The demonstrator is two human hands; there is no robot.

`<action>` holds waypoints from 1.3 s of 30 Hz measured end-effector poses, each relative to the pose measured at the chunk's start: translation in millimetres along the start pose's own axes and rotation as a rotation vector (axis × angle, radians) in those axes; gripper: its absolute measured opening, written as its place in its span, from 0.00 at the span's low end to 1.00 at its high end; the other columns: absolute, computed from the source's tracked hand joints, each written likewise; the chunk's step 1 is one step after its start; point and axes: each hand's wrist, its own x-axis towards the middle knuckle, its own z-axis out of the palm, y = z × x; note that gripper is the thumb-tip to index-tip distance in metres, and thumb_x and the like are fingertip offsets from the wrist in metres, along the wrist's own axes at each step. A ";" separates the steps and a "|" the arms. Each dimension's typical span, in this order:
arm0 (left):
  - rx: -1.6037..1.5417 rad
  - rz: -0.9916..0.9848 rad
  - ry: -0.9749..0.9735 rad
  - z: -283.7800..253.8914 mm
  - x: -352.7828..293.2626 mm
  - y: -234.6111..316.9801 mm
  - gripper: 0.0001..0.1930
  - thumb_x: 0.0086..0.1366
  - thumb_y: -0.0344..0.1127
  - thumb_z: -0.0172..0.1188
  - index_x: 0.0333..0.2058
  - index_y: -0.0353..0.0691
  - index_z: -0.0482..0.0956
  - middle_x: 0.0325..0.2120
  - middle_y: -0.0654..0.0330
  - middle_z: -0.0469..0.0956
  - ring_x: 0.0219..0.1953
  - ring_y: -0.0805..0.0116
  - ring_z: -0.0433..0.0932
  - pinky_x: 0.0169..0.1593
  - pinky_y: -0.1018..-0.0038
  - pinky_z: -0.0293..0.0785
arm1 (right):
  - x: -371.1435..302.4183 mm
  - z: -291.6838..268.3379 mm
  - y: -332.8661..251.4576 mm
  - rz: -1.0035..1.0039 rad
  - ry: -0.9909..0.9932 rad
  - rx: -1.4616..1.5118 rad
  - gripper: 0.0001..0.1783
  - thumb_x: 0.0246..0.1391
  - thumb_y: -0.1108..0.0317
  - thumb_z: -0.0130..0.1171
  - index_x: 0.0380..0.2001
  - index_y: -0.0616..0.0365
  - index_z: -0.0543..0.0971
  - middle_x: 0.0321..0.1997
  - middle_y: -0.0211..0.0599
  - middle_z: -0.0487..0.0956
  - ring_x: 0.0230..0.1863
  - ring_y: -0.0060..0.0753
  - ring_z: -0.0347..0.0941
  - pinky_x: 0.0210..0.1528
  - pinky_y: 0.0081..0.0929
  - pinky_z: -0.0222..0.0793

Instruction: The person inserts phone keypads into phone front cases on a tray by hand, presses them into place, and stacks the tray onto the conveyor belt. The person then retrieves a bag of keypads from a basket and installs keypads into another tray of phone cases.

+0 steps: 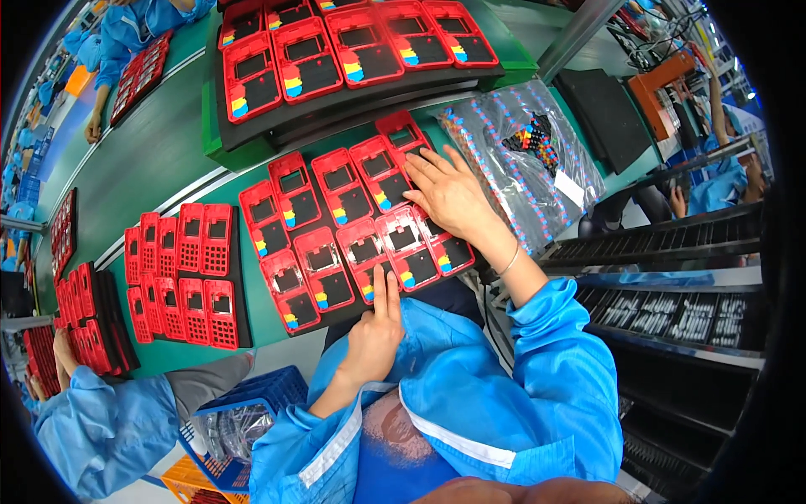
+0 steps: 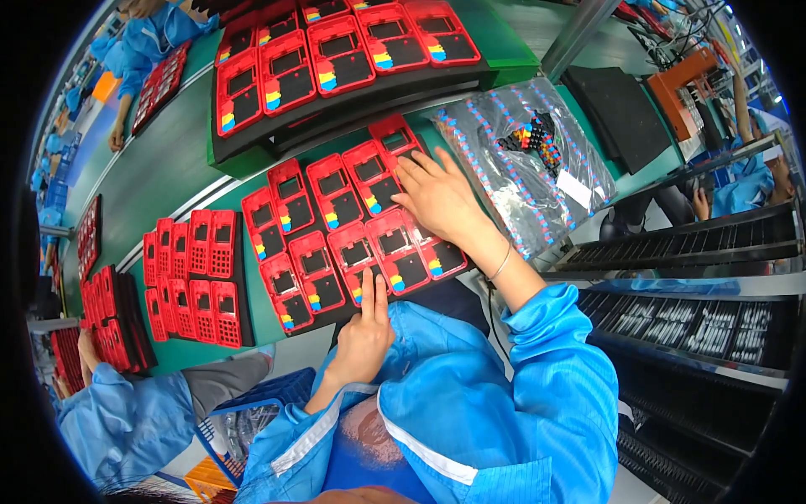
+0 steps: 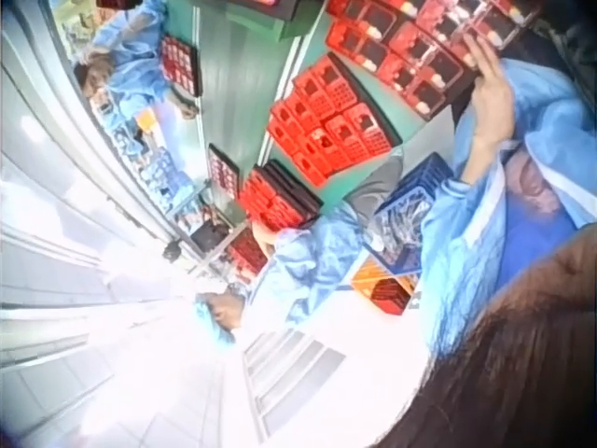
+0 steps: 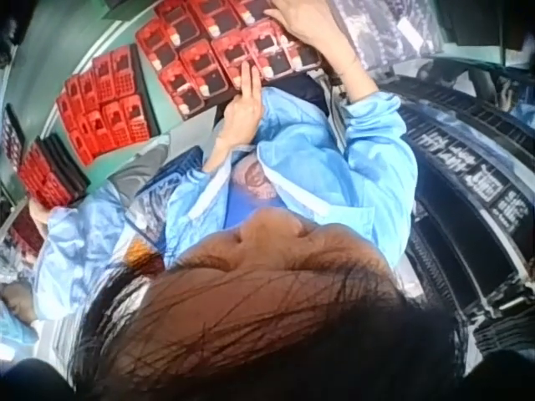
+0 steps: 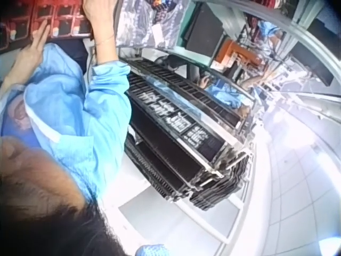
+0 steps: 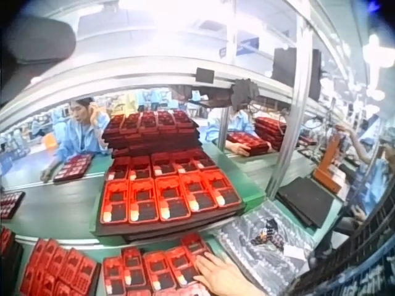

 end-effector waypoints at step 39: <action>-0.394 -0.203 0.006 -30.5 -36.6 -48.2 0.35 0.60 0.30 0.63 0.65 0.25 0.66 0.70 0.28 0.55 0.40 0.40 0.85 0.40 0.58 0.84 | 72.9 18.7 -97.4 -0.359 -0.012 0.296 0.16 0.60 0.61 0.63 0.43 0.63 0.82 0.47 0.41 0.82 0.55 0.43 0.77 0.66 0.44 0.69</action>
